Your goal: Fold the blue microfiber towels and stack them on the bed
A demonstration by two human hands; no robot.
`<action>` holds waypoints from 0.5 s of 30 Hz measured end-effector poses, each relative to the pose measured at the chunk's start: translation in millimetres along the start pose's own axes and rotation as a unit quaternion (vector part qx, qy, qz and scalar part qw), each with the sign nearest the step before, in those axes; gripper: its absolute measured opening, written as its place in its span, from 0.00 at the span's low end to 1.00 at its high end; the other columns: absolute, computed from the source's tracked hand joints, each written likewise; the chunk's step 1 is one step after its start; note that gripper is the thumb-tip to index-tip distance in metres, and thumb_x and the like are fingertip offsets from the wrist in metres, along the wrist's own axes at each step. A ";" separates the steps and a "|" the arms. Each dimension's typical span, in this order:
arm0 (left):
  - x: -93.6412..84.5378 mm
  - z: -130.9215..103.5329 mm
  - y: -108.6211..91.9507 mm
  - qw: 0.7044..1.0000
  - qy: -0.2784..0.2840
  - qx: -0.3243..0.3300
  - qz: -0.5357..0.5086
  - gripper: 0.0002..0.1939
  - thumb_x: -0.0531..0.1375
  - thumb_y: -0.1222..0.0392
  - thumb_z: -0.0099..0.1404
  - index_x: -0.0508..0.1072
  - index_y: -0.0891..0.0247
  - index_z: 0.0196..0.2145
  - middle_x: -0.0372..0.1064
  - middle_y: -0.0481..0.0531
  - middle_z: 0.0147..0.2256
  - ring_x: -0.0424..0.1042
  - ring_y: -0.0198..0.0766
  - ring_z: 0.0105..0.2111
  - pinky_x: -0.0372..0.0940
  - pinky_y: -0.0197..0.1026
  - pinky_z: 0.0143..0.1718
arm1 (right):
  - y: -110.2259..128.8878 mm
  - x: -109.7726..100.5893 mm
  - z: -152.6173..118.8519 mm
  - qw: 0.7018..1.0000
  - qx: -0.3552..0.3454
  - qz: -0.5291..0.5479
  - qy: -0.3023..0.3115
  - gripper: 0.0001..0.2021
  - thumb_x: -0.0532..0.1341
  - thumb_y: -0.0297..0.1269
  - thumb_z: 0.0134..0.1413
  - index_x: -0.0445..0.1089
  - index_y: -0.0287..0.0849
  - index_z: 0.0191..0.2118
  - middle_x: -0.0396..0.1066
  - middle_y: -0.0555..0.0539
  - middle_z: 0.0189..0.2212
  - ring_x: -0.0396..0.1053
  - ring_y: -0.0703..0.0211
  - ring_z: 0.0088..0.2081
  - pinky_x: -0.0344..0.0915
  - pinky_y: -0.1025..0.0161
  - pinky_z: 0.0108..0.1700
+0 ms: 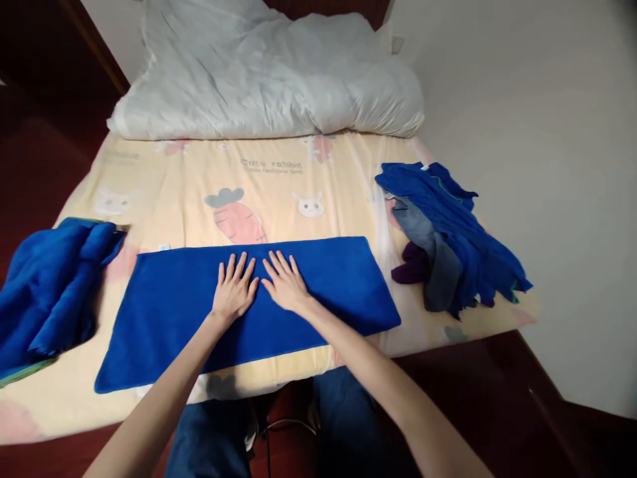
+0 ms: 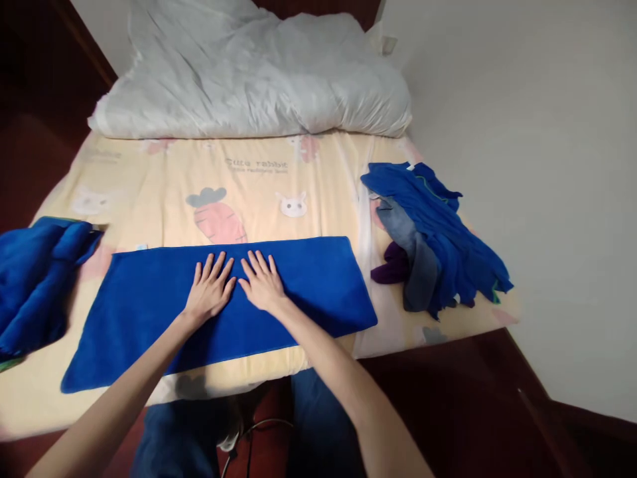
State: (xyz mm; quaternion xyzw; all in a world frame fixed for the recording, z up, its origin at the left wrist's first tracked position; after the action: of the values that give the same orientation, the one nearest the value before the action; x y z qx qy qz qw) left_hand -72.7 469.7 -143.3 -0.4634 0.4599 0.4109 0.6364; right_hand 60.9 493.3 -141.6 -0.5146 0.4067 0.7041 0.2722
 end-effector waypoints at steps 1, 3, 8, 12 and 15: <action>3.6 -0.2 2.0 1.000 -0.003 -0.012 -0.007 0.31 0.46 0.49 0.75 0.59 0.63 0.70 0.44 0.58 0.73 0.39 0.57 0.73 0.39 0.65 0.71 | 7.0 6.8 0.1 1.000 -0.002 0.003 0.006 0.29 0.48 0.48 0.72 0.55 0.40 0.72 0.45 0.42 0.74 0.40 0.49 0.75 0.38 0.44 0.74; 3.0 -1.8 18.0 0.999 -0.016 -0.040 -0.015 0.31 0.47 0.48 0.74 0.58 0.61 0.71 0.43 0.58 0.73 0.38 0.58 0.73 0.38 0.66 0.71 | 4.0 11.1 -0.8 1.000 0.003 0.004 0.001 0.30 0.46 0.50 0.73 0.52 0.41 0.73 0.42 0.44 0.75 0.38 0.53 0.75 0.36 0.46 0.75; -18.3 -17.6 94.3 0.989 -0.022 -0.147 0.014 0.34 0.45 0.43 0.75 0.55 0.61 0.72 0.42 0.61 0.73 0.37 0.63 0.73 0.40 0.68 0.70 | -65.4 -4.9 -10.5 0.999 0.051 -0.011 -0.002 0.32 0.45 0.53 0.72 0.50 0.42 0.73 0.42 0.45 0.74 0.39 0.55 0.75 0.34 0.49 0.75; -34.8 -32.0 151.1 0.974 -0.047 -0.221 0.026 0.37 0.46 0.38 0.73 0.54 0.59 0.72 0.42 0.60 0.73 0.41 0.68 0.71 0.45 0.71 0.68 | -158.4 -25.8 -35.3 0.988 0.151 -0.029 0.003 0.34 0.43 0.54 0.72 0.47 0.39 0.74 0.40 0.42 0.75 0.38 0.54 0.75 0.34 0.48 0.75; -44.0 -32.7 173.7 0.973 -0.088 -0.212 0.001 0.39 0.48 0.37 0.70 0.52 0.56 0.72 0.41 0.56 0.74 0.43 0.72 0.70 0.47 0.74 0.67 | -224.1 -42.9 -60.6 0.974 0.225 -0.029 0.001 0.34 0.42 0.52 0.73 0.44 0.32 0.74 0.39 0.38 0.75 0.36 0.53 0.75 0.33 0.50 0.75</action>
State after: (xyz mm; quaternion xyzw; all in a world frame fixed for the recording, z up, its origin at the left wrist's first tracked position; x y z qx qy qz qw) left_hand -254.8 474.3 -142.4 -0.5491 0.3049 0.5391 0.5611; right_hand 285.0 559.9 -175.0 -0.4522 0.5400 0.5857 0.4012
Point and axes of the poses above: each hand's wrist, its own z-axis towards the middle knuckle, its own x-axis out of the palm, y = z × x, the point moved 8 cm from there along z, towards the middle knuckle
